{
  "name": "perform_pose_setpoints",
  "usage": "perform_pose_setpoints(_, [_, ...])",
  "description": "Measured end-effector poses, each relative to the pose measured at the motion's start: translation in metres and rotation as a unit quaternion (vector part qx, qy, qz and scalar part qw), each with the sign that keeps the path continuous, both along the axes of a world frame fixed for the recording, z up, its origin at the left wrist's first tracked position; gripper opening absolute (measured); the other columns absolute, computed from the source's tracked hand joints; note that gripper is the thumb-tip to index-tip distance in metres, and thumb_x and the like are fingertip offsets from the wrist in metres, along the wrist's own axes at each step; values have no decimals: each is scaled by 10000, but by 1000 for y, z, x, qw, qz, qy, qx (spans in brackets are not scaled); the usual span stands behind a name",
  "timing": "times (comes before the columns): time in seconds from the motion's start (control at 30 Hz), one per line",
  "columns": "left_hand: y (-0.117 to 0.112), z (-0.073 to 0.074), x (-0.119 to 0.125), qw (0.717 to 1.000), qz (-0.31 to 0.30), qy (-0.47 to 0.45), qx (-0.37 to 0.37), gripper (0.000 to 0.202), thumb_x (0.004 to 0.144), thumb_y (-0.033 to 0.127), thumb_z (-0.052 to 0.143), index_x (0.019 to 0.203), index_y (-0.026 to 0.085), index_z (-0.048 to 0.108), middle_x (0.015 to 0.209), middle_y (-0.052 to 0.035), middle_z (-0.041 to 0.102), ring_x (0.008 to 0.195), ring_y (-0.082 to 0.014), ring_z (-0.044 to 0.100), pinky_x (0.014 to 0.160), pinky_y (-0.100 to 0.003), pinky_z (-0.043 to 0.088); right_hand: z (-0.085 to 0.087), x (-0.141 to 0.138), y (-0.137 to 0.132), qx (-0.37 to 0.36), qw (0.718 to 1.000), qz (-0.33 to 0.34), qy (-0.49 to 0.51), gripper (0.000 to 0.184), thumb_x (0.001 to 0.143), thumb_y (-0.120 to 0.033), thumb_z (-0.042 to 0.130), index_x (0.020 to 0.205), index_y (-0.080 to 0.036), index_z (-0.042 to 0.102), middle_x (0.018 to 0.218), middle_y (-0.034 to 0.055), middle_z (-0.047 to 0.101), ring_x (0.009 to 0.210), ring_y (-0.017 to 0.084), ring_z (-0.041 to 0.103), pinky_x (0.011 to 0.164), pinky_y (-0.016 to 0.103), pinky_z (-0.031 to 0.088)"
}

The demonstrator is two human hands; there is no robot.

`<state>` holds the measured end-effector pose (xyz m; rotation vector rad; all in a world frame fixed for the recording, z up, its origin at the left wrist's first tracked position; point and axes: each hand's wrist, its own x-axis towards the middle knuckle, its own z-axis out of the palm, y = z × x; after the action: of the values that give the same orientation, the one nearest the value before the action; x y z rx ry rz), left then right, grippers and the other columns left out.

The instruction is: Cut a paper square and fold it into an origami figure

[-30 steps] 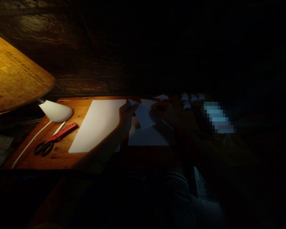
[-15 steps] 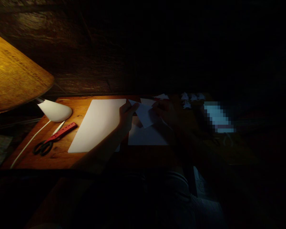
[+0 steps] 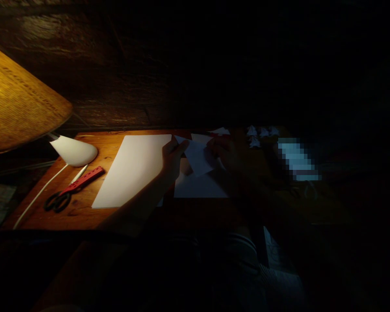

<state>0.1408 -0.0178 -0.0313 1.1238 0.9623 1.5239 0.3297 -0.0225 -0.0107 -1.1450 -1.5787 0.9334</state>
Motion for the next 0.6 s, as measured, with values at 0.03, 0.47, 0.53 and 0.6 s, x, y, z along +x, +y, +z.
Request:
perform_pose_setpoints(0.03, [0,0,0,1000,0,0,-1,313,720,440,831,729,197,634,655,21,641,610,-119,632,571,-235,522,0,-1,0,5,1000,2,8,235,849,-388,596,689,-216,608,690,8,570,687,163,545,610,272,425])
perform_pose_setpoints(0.47, [1,3,2,998,-9,-54,-10,289,667,374,867,677,185,648,608,27,624,547,-108,603,515,-217,500,-9,-6,8,19,990,50,132,214,762,-374,736,684,-200,639,665,-6,591,614,126,515,610,272,425])
perform_pose_setpoints(0.53, [0,4,2,998,-11,-56,-13,267,669,350,864,672,186,654,608,26,627,547,-105,600,520,-216,498,-8,-5,7,2,991,57,124,233,745,-388,750,681,-199,629,667,-7,586,617,125,513,598,265,417])
perform_pose_setpoints(0.6, [-1,3,3,998,-17,-51,-18,247,671,330,860,667,186,659,608,22,630,553,-108,602,531,-221,499,-8,-5,5,-19,991,67,112,247,738,-406,742,676,-195,629,661,-5,590,619,126,512,584,260,408])
